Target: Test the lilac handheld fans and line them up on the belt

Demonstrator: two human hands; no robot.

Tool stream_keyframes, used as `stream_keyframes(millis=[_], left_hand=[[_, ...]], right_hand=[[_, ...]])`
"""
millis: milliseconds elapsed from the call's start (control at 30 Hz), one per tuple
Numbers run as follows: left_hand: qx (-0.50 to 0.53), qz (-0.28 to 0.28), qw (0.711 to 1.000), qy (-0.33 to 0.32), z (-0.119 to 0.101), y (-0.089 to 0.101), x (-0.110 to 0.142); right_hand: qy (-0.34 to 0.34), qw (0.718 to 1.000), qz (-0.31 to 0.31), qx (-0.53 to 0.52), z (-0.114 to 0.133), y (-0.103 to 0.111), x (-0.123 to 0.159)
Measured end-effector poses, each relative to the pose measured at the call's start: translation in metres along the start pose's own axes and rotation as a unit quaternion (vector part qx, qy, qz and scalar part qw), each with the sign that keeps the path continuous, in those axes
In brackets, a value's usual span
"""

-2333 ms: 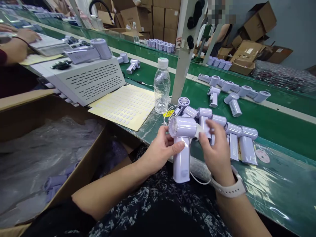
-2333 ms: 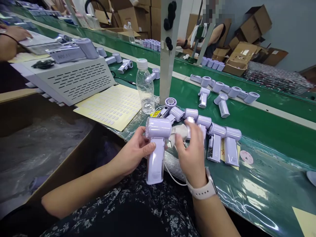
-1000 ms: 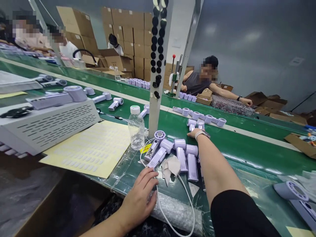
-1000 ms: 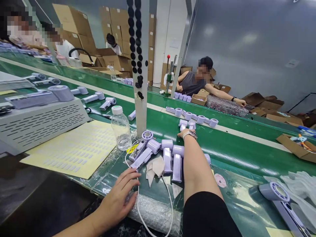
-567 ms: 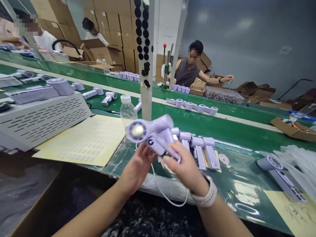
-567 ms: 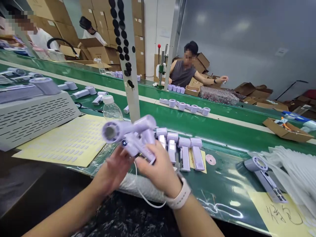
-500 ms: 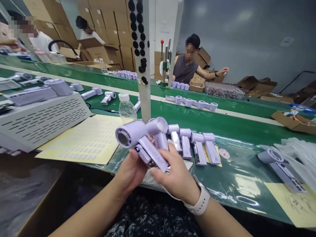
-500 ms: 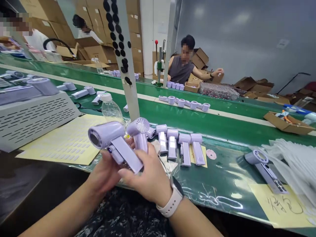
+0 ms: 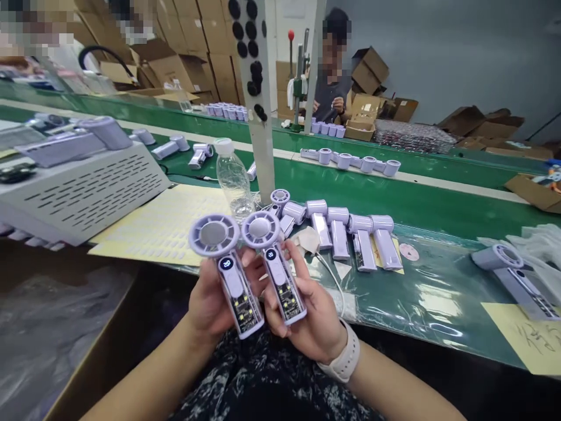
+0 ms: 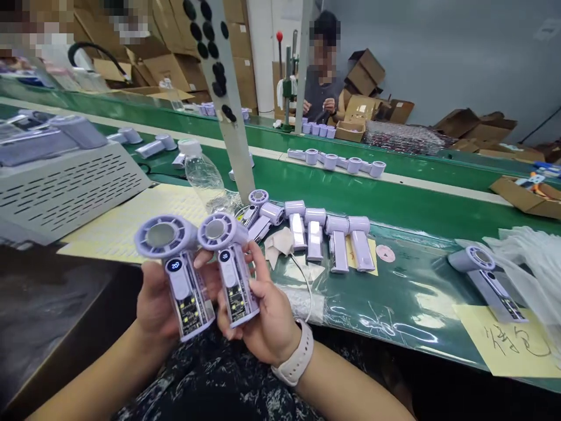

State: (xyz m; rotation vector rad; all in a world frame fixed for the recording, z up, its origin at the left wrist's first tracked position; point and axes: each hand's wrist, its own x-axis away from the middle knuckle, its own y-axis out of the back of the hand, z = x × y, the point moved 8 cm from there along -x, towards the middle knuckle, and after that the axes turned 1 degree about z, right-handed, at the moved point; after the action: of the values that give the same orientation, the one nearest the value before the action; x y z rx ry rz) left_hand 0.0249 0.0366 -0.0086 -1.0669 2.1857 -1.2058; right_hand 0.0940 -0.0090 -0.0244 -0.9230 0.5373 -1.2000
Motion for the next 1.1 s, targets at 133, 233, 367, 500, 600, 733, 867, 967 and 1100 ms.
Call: stream_keyframes(millis=[133,233,367,500,600,733,867,967,1100], left_hand=[[-0.009,-0.027,0.999,-0.030,0.000,0.009,-0.005],[-0.022,-0.068,0.996,-0.057,-0.004,0.021,-0.008],[-0.046,-0.093,0.990,-0.099,-0.026,0.031,-0.007],[-0.077,-0.105,0.982,-0.137,-0.052,0.040,0.002],[-0.106,-0.130,0.978,-0.126,-0.057,0.044,0.007],[-0.088,-0.148,0.975,-0.141,-0.051,0.039,0.007],[-0.057,-0.137,0.978,-0.147,-0.038,0.031,0.001],[-0.059,-0.104,0.982,-0.145,-0.030,0.024,-0.005],[-0.061,-0.083,0.984,-0.147,-0.027,0.016,-0.014]], right_hand=[[-0.016,0.999,0.022,0.045,0.006,0.001,0.005],[-0.049,0.993,0.029,0.102,0.011,0.002,0.011],[-0.099,0.972,0.018,0.211,0.023,0.015,0.024],[0.036,0.708,-0.121,0.695,0.081,0.054,0.018],[0.109,0.523,-0.213,0.818,0.109,0.074,0.006],[0.112,0.494,-0.163,0.847,0.102,0.083,-0.005],[0.062,0.580,-0.156,0.797,0.107,0.093,0.016],[0.013,0.743,-0.202,0.638,0.113,0.105,0.036],[0.082,0.741,-0.260,0.613,0.118,0.090,0.053]])
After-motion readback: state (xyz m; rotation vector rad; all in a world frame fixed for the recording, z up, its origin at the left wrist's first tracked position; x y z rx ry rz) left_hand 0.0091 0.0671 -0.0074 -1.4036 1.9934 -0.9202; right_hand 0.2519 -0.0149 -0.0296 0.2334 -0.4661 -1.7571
